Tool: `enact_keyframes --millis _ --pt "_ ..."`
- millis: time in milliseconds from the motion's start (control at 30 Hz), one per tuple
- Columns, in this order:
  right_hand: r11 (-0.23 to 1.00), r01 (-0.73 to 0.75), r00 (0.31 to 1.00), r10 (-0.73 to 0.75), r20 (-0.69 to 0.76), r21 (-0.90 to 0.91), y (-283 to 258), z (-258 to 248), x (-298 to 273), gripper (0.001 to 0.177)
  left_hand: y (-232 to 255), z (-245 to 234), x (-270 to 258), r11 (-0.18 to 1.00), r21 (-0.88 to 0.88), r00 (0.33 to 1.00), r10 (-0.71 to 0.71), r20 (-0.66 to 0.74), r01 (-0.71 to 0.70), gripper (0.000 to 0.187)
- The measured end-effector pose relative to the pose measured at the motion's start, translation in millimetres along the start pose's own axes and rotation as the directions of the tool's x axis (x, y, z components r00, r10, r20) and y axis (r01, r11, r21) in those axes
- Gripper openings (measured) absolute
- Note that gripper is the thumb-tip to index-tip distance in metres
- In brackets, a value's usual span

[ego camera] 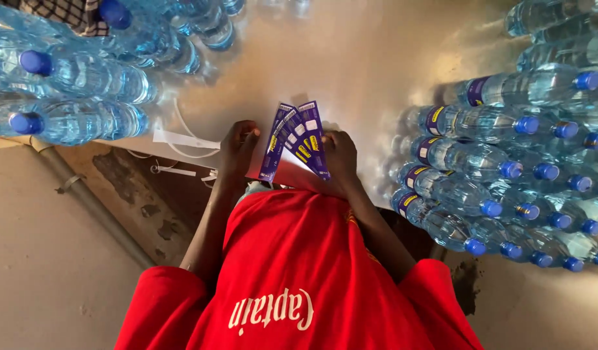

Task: Manually applying adhesive labels to plastic water bottles and stacking them.

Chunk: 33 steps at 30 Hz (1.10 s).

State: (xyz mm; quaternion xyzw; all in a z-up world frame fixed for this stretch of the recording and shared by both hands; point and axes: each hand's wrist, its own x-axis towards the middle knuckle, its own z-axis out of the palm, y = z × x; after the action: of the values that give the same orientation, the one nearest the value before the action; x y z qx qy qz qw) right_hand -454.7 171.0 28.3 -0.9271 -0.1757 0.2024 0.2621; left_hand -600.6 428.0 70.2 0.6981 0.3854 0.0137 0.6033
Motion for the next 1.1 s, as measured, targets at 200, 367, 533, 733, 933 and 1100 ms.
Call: enact_keyframes --millis 200,367,533,733,933,1100 --pt "0.781 -0.171 0.975 0.047 0.217 0.600 -36.8 -41.8 -33.2 0.023 58.9 43.5 10.7 0.938 -0.334 0.981 0.140 0.134 -0.088 0.032" --pt "0.535 -0.139 0.974 -0.081 0.214 0.834 -89.2 -77.4 -42.1 0.015 117.6 59.5 -12.9 0.632 -0.771 0.817 0.402 0.414 0.080 0.024" --pt "0.579 0.114 0.993 -0.086 -0.078 0.807 -125.8 -113.7 -43.9 0.025 124.4 41.5 -15.3 0.782 -0.566 0.887 0.425 0.179 -0.261 0.021" --pt "0.665 0.185 0.982 -0.163 -0.101 0.724 -159.8 -138.6 -43.3 0.014 150.4 10.7 -45.3 0.768 -0.548 0.872 0.471 0.131 -0.332 0.018" --pt "0.492 0.132 0.957 -0.291 0.020 0.860 -167.3 -119.5 -44.5 0.020 137.9 3.6 -50.1 0.722 -0.631 0.871 0.469 0.148 -0.282 0.020" --pt "0.592 0.223 0.962 -0.261 -0.077 0.774 -189.6 -135.7 -52.6 0.018 133.9 -5.6 -43.5 0.732 -0.570 0.785 0.577 0.227 -0.373 0.017"
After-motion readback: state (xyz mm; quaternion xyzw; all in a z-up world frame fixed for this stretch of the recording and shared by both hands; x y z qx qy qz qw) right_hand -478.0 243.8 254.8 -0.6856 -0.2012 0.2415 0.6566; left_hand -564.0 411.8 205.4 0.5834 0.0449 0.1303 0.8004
